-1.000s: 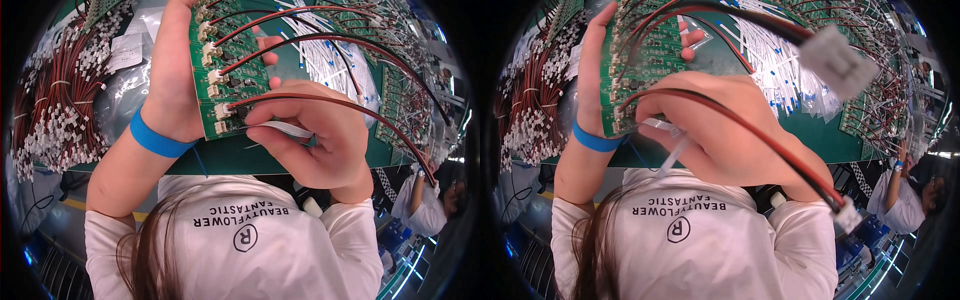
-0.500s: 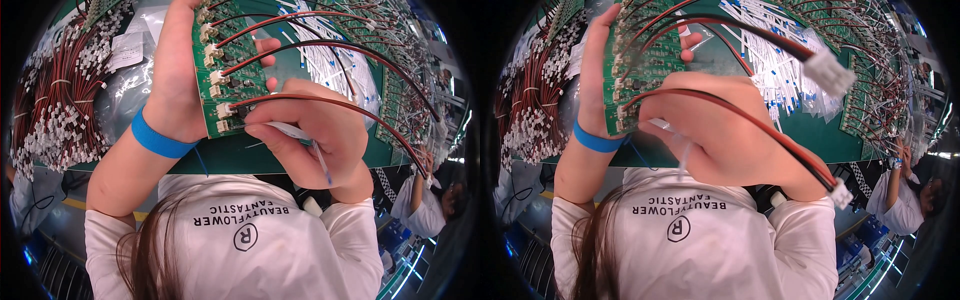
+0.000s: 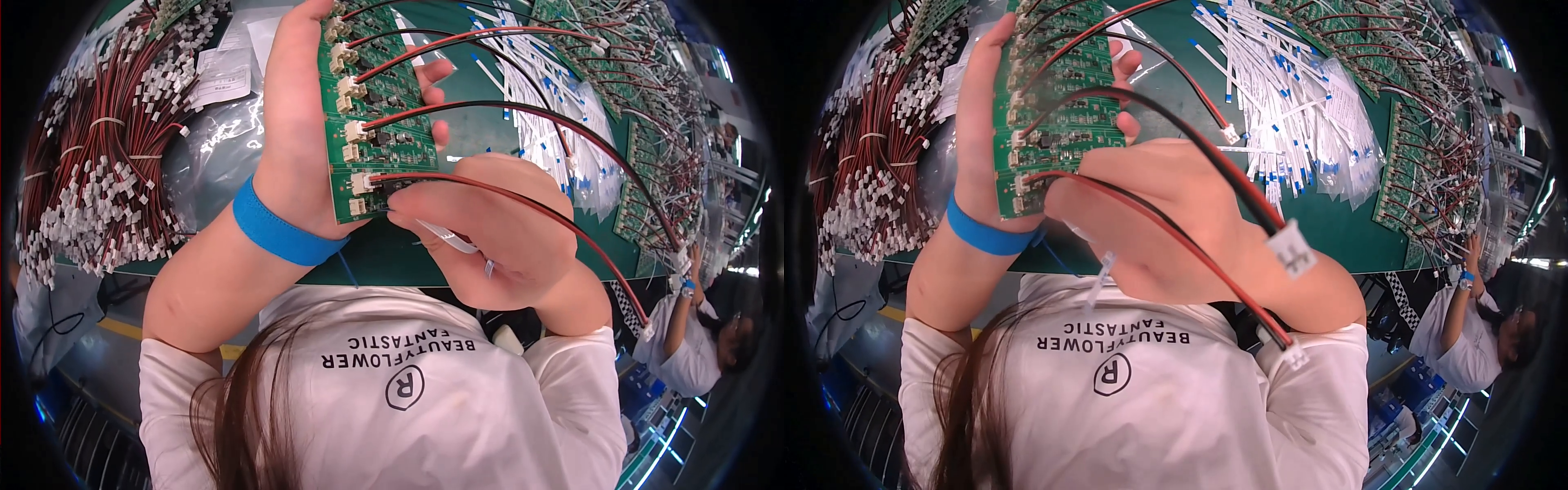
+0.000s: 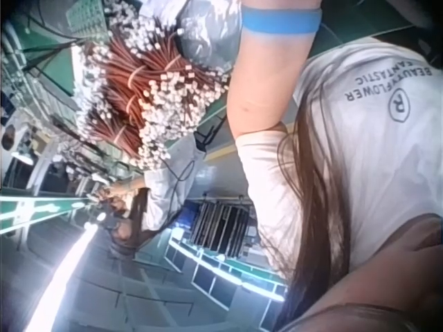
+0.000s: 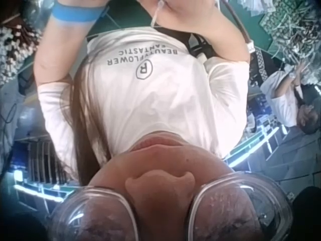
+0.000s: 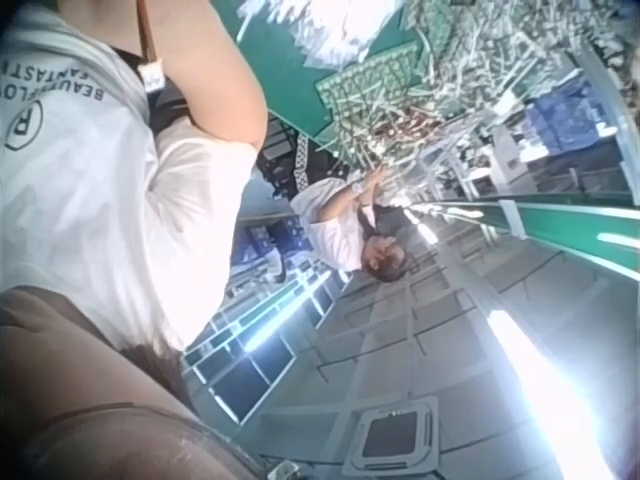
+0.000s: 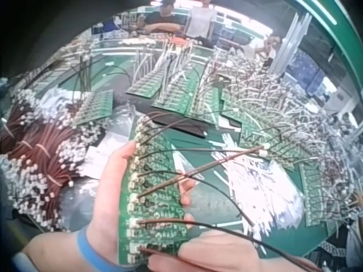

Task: The person connects wires and ribbon cables to various ports on a printed circuit board by hand.

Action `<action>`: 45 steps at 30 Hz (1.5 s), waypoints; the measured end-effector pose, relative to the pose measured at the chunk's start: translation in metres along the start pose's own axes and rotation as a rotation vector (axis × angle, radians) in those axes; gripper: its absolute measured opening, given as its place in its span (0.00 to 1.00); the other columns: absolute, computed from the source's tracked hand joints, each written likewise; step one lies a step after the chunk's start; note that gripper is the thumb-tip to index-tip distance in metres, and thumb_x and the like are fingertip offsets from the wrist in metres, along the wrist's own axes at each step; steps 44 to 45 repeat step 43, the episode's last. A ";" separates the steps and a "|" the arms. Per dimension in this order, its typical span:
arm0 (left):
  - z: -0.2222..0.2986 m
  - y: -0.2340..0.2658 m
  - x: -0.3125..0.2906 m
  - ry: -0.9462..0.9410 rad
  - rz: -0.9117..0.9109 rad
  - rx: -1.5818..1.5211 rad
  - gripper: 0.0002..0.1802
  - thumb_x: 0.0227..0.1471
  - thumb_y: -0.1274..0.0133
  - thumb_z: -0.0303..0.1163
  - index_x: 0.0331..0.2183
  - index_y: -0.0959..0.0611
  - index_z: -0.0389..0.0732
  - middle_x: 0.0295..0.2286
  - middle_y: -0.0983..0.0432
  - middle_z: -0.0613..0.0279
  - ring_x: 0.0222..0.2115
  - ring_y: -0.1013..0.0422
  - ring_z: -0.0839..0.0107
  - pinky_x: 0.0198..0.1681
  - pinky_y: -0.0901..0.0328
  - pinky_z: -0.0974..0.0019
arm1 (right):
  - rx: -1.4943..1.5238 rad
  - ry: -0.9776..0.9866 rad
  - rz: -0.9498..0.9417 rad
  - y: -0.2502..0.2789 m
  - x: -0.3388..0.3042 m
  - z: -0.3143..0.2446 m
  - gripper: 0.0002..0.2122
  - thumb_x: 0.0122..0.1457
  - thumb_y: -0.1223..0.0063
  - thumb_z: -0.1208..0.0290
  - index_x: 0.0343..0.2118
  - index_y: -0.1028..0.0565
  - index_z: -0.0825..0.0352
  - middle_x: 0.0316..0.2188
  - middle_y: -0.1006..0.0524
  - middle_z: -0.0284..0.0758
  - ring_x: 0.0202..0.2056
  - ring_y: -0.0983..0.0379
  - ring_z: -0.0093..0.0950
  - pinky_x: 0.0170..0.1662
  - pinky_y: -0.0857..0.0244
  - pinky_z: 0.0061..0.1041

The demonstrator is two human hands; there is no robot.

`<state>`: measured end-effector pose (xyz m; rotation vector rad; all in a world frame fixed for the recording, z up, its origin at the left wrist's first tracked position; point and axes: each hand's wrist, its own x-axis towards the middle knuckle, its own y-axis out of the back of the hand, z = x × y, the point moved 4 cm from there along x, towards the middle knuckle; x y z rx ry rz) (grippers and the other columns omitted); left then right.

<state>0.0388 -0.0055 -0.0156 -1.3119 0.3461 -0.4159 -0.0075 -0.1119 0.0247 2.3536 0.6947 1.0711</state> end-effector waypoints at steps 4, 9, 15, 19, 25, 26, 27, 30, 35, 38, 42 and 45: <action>0.004 0.005 -0.008 0.091 -0.003 0.010 0.27 0.55 0.64 0.51 0.41 0.27 0.36 0.35 0.29 0.49 0.33 0.30 0.61 0.33 0.33 0.58 | 0.003 -0.020 -0.068 -0.005 0.002 0.001 0.14 0.34 0.41 0.85 0.29 0.23 0.68 0.16 0.29 0.32 0.13 0.39 0.27 0.16 0.47 0.24; 0.001 0.001 -0.004 0.047 0.040 -0.086 0.28 0.54 0.64 0.52 0.38 0.27 0.34 0.34 0.30 0.48 0.29 0.31 0.62 0.33 0.34 0.59 | -0.043 0.013 -0.019 -0.004 0.003 0.001 0.14 0.34 0.41 0.84 0.29 0.23 0.67 0.15 0.31 0.32 0.13 0.38 0.28 0.17 0.46 0.24; 0.004 0.006 -0.007 0.064 0.086 -0.048 0.30 0.54 0.65 0.51 0.38 0.28 0.31 0.34 0.31 0.48 0.29 0.32 0.63 0.32 0.35 0.60 | -0.022 0.004 -0.008 -0.007 0.004 0.003 0.13 0.36 0.40 0.83 0.29 0.23 0.67 0.14 0.32 0.33 0.13 0.38 0.29 0.17 0.45 0.24; 0.011 0.013 -0.012 0.112 0.149 -0.018 0.30 0.53 0.65 0.51 0.37 0.29 0.30 0.34 0.30 0.47 0.29 0.32 0.62 0.33 0.34 0.60 | -0.030 -0.017 -0.031 -0.010 0.003 0.005 0.12 0.37 0.39 0.81 0.29 0.23 0.67 0.14 0.31 0.32 0.13 0.36 0.29 0.18 0.43 0.23; 0.018 0.015 -0.008 0.075 0.113 0.106 0.31 0.53 0.66 0.51 0.39 0.29 0.29 0.37 0.30 0.44 0.31 0.31 0.59 0.35 0.32 0.58 | -0.013 -0.214 -0.042 -0.009 0.008 0.004 0.09 0.41 0.37 0.78 0.28 0.22 0.65 0.18 0.26 0.32 0.15 0.34 0.25 0.19 0.41 0.21; 0.015 0.011 -0.005 0.071 0.076 0.036 0.31 0.54 0.66 0.51 0.39 0.29 0.28 0.37 0.29 0.43 0.31 0.30 0.59 0.36 0.32 0.57 | -0.008 -0.191 -0.032 -0.009 0.007 0.005 0.09 0.41 0.36 0.79 0.28 0.22 0.66 0.19 0.25 0.32 0.15 0.34 0.25 0.19 0.41 0.20; 0.015 0.008 -0.003 0.067 0.040 -0.034 0.32 0.54 0.66 0.51 0.40 0.29 0.28 0.37 0.29 0.43 0.32 0.30 0.58 0.36 0.32 0.56 | -0.003 -0.168 -0.021 -0.009 0.007 0.008 0.09 0.40 0.36 0.79 0.28 0.22 0.67 0.20 0.25 0.33 0.16 0.34 0.24 0.20 0.41 0.20; 0.019 0.004 -0.003 0.097 0.018 -0.010 0.32 0.54 0.67 0.51 0.41 0.29 0.28 0.38 0.30 0.42 0.32 0.30 0.58 0.36 0.32 0.56 | 0.027 -0.114 0.089 -0.001 0.005 0.007 0.10 0.39 0.36 0.80 0.27 0.22 0.69 0.22 0.24 0.34 0.17 0.33 0.24 0.20 0.41 0.19; 0.029 0.005 -0.004 -0.026 0.103 0.135 0.34 0.54 0.68 0.52 0.42 0.30 0.27 0.40 0.31 0.41 0.33 0.31 0.59 0.35 0.33 0.56 | -0.070 -0.183 -0.070 0.020 0.008 0.013 0.09 0.40 0.36 0.78 0.26 0.23 0.70 0.20 0.26 0.33 0.17 0.34 0.23 0.20 0.42 0.19; 0.034 0.000 -0.003 -0.106 0.100 0.260 0.37 0.54 0.68 0.54 0.46 0.34 0.27 0.42 0.33 0.40 0.34 0.32 0.59 0.35 0.35 0.57 | 0.009 -0.342 -0.136 0.035 0.003 0.033 0.06 0.43 0.37 0.76 0.23 0.25 0.70 0.16 0.28 0.32 0.16 0.34 0.22 0.19 0.46 0.17; 0.034 -0.008 -0.002 -0.089 -0.022 0.180 0.40 0.53 0.67 0.57 0.49 0.36 0.27 0.47 0.39 0.39 0.37 0.36 0.60 0.37 0.37 0.59 | 0.051 -0.661 -0.199 0.053 -0.002 0.046 0.05 0.47 0.40 0.73 0.24 0.25 0.68 0.16 0.27 0.29 0.18 0.34 0.19 0.22 0.44 0.16; 0.034 -0.011 -0.003 -0.093 -0.013 0.167 0.40 0.53 0.68 0.57 0.50 0.36 0.28 0.47 0.38 0.39 0.37 0.35 0.61 0.37 0.37 0.58 | 0.064 -0.726 -0.204 0.055 -0.003 0.052 0.05 0.46 0.40 0.73 0.26 0.24 0.67 0.17 0.26 0.29 0.19 0.33 0.16 0.25 0.39 0.15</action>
